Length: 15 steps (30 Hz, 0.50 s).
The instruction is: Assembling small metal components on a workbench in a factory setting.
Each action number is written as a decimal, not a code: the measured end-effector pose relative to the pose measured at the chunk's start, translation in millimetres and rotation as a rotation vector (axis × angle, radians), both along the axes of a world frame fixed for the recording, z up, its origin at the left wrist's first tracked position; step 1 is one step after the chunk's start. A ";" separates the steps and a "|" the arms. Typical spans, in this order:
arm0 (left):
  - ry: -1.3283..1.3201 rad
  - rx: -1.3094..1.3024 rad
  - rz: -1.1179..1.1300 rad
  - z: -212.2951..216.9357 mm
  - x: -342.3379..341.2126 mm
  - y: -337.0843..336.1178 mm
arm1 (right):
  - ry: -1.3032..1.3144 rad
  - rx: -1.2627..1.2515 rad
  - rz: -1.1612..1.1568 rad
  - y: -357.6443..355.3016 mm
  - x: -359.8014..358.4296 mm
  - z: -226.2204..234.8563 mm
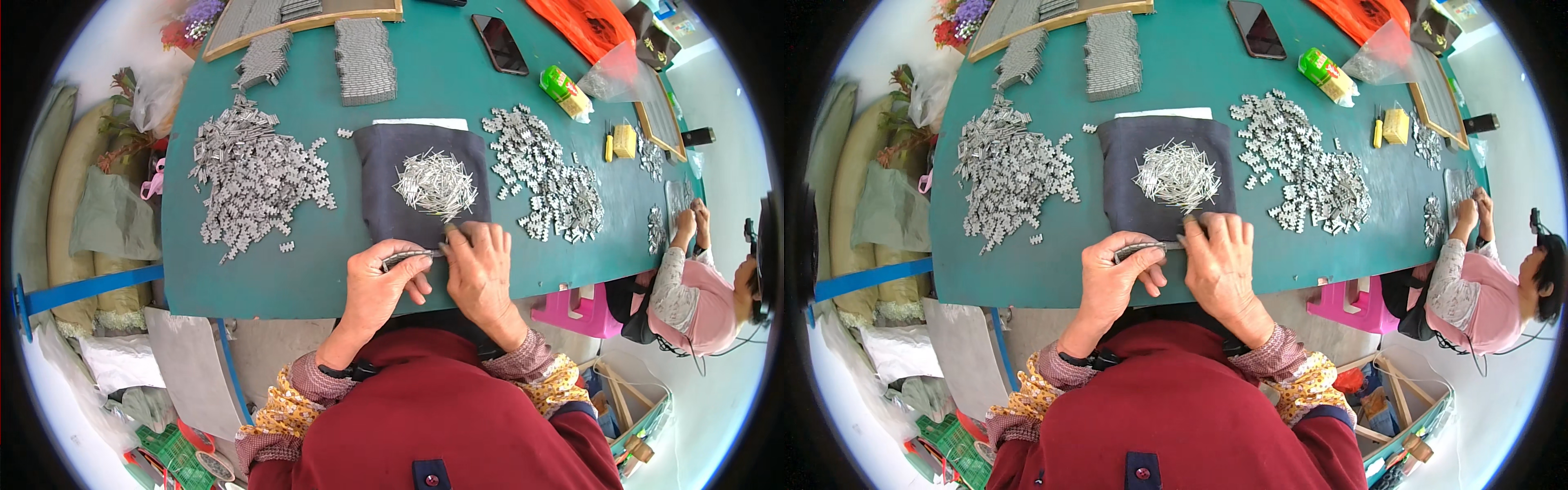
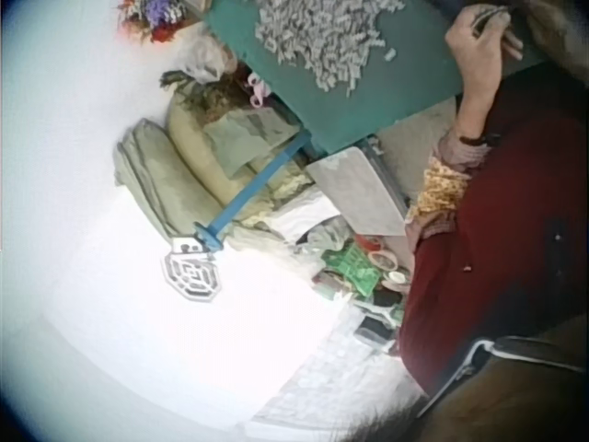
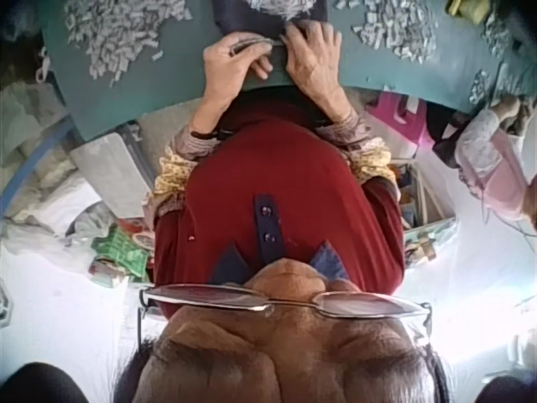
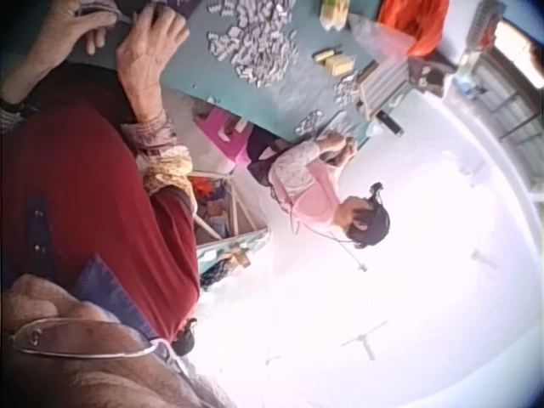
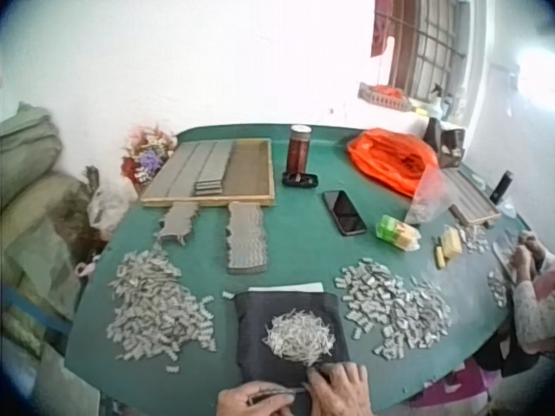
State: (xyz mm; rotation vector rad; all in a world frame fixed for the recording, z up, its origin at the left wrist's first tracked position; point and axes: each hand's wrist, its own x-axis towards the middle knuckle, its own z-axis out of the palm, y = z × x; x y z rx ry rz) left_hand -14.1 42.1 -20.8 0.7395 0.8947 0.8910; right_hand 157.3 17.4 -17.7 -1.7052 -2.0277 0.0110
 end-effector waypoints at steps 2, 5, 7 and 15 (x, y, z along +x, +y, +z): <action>0.045 0.067 0.042 4.2 -4.4 0.9 | 0.023 0.008 0.068 -0.7 -9.2 0.2; 0.019 0.066 0.083 4.9 -15.2 0.0 | 0.092 0.010 0.099 -1.2 -9.6 1.6; 0.022 0.060 0.096 4.6 -23.0 -0.2 | 0.133 0.017 0.077 0.6 -4.6 1.7; 0.003 0.073 0.137 -1.3 -32.5 -2.1 | 0.151 -0.033 0.071 12.8 9.4 6.8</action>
